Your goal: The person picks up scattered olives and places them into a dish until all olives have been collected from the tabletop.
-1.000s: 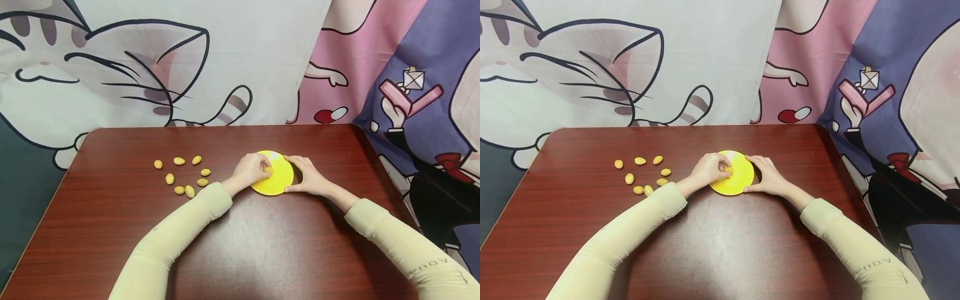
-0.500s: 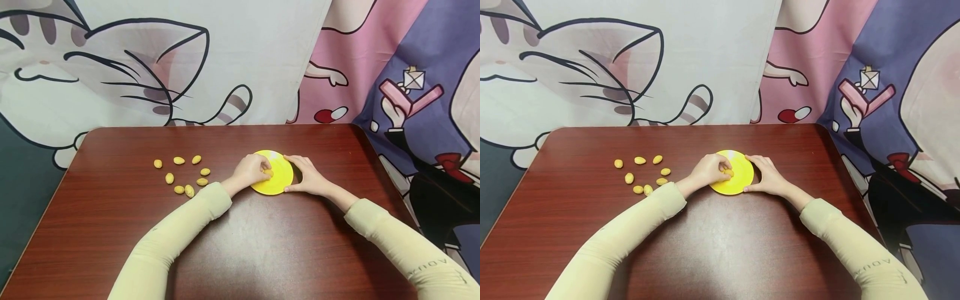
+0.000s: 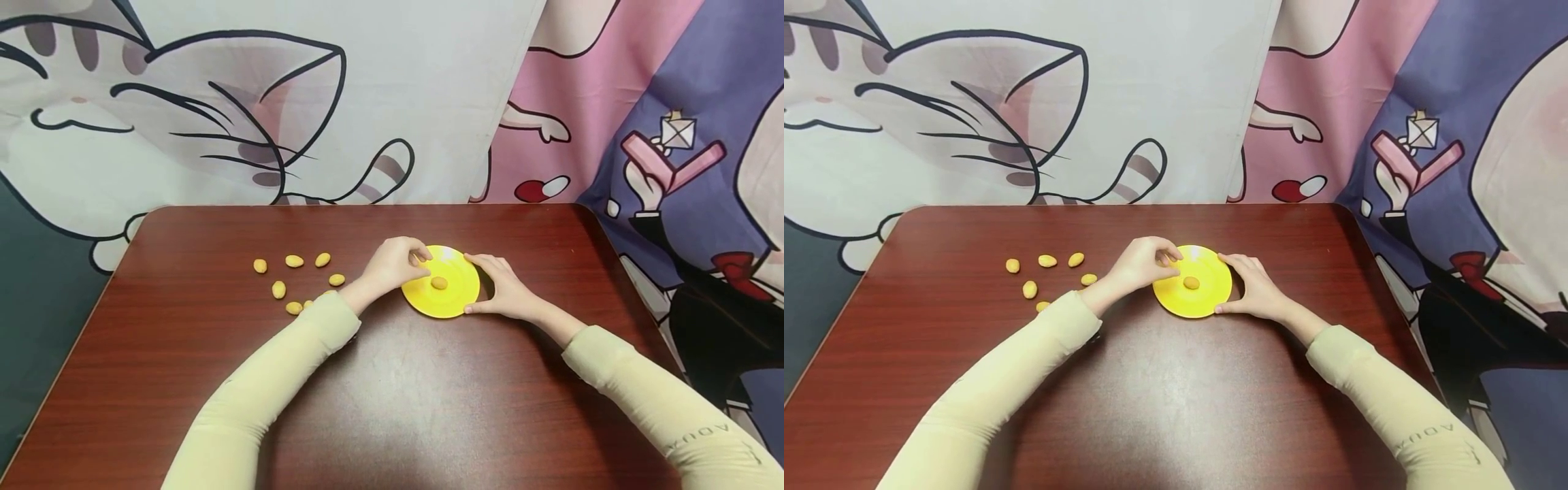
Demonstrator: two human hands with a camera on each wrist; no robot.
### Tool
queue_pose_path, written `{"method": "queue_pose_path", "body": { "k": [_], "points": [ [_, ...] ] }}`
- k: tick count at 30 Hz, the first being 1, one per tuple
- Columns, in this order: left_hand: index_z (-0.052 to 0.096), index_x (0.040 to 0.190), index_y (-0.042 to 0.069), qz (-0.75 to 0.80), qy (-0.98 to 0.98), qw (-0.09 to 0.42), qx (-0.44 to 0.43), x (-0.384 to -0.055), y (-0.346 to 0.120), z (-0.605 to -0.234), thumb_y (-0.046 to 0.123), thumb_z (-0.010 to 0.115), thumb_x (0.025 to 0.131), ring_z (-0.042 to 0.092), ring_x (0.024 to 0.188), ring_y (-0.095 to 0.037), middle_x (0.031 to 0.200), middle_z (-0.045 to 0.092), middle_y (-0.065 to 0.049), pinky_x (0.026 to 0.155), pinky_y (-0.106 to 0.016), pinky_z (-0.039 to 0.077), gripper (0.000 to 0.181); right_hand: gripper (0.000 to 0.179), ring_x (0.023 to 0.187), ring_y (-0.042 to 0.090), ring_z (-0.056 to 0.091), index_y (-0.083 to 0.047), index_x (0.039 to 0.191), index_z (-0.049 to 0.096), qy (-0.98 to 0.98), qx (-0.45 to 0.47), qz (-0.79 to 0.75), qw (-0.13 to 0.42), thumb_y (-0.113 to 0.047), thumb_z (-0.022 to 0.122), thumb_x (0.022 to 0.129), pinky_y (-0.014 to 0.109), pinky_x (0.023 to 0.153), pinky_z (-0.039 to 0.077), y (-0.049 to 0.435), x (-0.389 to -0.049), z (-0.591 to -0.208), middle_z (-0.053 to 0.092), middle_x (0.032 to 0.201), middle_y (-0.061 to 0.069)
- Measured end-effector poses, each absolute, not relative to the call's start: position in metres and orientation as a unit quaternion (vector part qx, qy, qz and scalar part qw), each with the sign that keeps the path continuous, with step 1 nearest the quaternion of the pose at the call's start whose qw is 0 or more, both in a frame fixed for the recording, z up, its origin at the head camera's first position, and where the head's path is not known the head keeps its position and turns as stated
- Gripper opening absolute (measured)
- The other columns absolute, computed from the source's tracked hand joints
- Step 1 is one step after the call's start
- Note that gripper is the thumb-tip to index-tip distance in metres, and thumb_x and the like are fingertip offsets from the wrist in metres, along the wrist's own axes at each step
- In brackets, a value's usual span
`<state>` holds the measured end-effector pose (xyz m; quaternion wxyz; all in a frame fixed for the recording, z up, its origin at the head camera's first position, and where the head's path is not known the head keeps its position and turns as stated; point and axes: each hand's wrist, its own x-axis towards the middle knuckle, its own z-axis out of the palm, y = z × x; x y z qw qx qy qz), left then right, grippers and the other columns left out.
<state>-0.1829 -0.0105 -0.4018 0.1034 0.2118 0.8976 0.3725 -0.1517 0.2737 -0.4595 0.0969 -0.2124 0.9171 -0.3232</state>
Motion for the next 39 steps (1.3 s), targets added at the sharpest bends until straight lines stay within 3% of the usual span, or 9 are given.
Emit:
{"method": "queue_pose_path", "body": {
  "k": [20, 24, 29, 32, 39],
  "points": [
    [0.077, 0.115, 0.000, 0.455, 0.875, 0.053, 0.159, -0.186, -0.093, -0.386, 0.006, 0.081, 0.091, 0.075, 0.096, -0.030, 0.111, 0.079, -0.017, 0.088, -0.041, 0.063, 0.025, 0.111, 0.147, 0.038, 0.034, -0.010, 0.163, 0.038, 0.920, -0.209, -0.319, 0.089, -0.034, 0.098, 0.073, 0.066, 0.119, 0.034, 0.276, -0.152, -0.464, 0.045, 0.160, 0.017],
    [0.078, 0.116, 0.000, 0.462, 0.875, 0.042, 0.141, -0.184, -0.111, -0.387, 0.006, 0.080, 0.092, 0.075, 0.096, -0.031, 0.110, 0.079, -0.018, 0.085, -0.035, 0.062, 0.026, 0.112, 0.147, 0.039, 0.034, -0.009, 0.163, 0.038, 0.920, -0.212, -0.319, 0.087, -0.033, 0.098, 0.072, 0.065, 0.119, 0.032, 0.276, -0.152, -0.463, 0.046, 0.160, 0.018],
    [0.077, 0.117, 0.001, 0.465, 0.877, 0.029, 0.117, -0.179, -0.137, -0.391, 0.006, 0.079, 0.093, 0.076, 0.096, -0.031, 0.110, 0.079, -0.019, 0.078, -0.018, 0.057, 0.025, 0.112, 0.147, 0.039, 0.034, -0.009, 0.163, 0.038, 0.920, -0.211, -0.319, 0.088, -0.033, 0.098, 0.072, 0.065, 0.120, 0.032, 0.275, -0.151, -0.463, 0.045, 0.160, 0.017],
    [0.077, 0.118, 0.000, 0.465, 0.879, 0.024, 0.103, -0.176, -0.152, -0.394, 0.006, 0.078, 0.094, 0.076, 0.092, -0.026, 0.108, 0.079, -0.020, 0.075, -0.012, 0.054, 0.025, 0.112, 0.147, 0.039, 0.033, -0.009, 0.163, 0.038, 0.920, -0.211, -0.320, 0.089, -0.034, 0.098, 0.072, 0.065, 0.120, 0.032, 0.276, -0.152, -0.464, 0.045, 0.160, 0.017],
    [0.077, 0.118, -0.002, 0.455, 0.887, 0.010, 0.076, -0.169, -0.184, -0.401, 0.008, 0.079, 0.094, 0.066, 0.079, 0.003, 0.106, 0.079, -0.024, 0.072, -0.007, 0.052, 0.025, 0.112, 0.148, 0.038, 0.033, -0.011, 0.164, 0.038, 0.919, -0.210, -0.322, 0.088, -0.035, 0.098, 0.072, 0.065, 0.120, 0.032, 0.277, -0.153, -0.465, 0.045, 0.161, 0.016]
  ]
}}
